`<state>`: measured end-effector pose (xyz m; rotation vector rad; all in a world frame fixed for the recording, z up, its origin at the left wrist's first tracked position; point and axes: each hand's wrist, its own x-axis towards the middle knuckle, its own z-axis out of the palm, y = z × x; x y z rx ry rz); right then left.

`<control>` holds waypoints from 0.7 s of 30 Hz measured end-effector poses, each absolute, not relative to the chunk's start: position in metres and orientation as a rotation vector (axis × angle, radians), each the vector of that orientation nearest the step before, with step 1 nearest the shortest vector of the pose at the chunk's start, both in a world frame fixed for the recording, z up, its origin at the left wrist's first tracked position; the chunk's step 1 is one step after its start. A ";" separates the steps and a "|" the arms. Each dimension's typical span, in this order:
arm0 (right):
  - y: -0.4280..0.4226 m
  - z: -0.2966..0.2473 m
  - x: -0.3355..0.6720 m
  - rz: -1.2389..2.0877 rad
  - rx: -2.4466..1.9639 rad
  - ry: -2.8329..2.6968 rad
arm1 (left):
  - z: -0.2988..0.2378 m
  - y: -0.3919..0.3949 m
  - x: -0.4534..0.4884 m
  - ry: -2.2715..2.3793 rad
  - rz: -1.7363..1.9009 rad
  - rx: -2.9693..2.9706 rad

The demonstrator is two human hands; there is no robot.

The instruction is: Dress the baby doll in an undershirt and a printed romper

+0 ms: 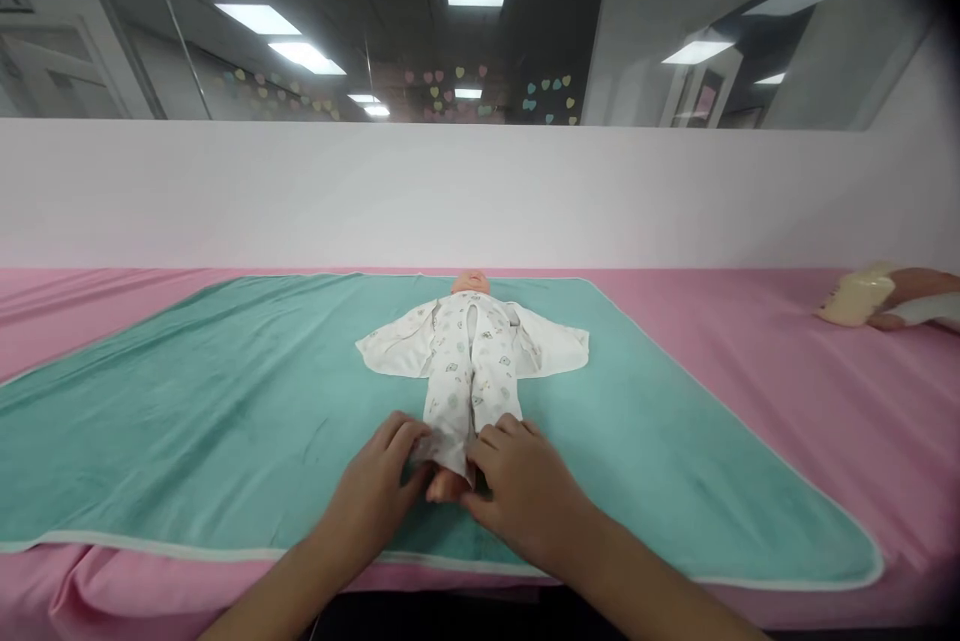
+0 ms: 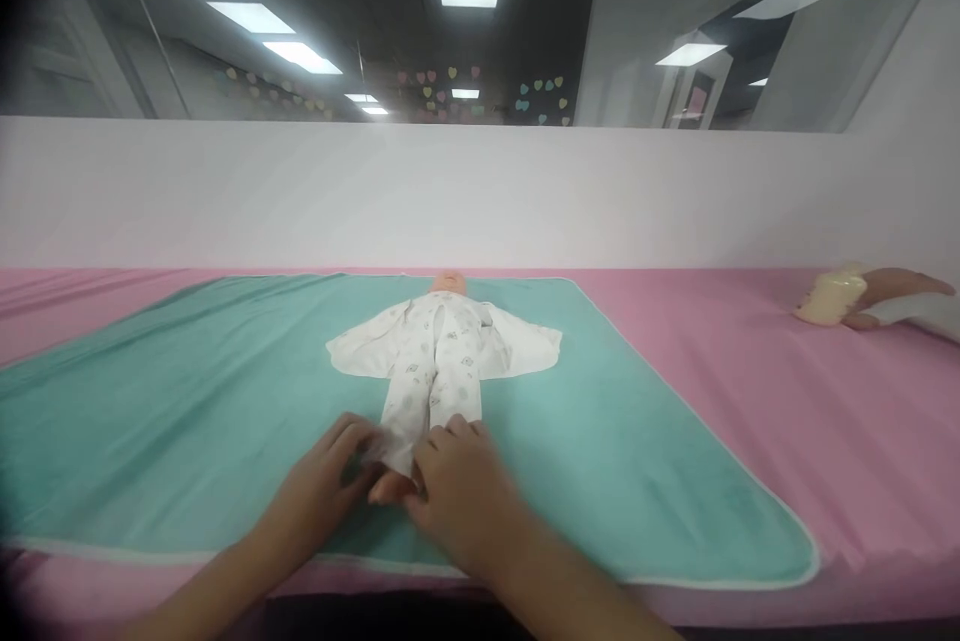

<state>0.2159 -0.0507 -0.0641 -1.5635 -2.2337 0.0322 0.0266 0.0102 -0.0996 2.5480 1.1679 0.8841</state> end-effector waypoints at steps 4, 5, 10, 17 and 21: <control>-0.053 -0.060 0.194 -0.118 -1.713 -2.371 | -0.099 0.019 0.033 1.263 0.863 2.770; -0.054 -0.060 0.192 -0.122 -1.709 -2.378 | -0.098 0.021 0.034 1.252 0.855 2.829; -0.058 -0.074 0.193 -0.038 -1.555 -2.225 | -0.091 0.020 0.037 1.152 1.014 2.847; -0.076 -0.092 0.192 -0.129 -1.388 -1.875 | -0.087 0.003 0.030 1.151 1.074 2.909; -0.084 -0.104 0.191 -0.226 -1.299 -1.876 | -0.090 -0.012 0.022 1.131 0.923 3.061</control>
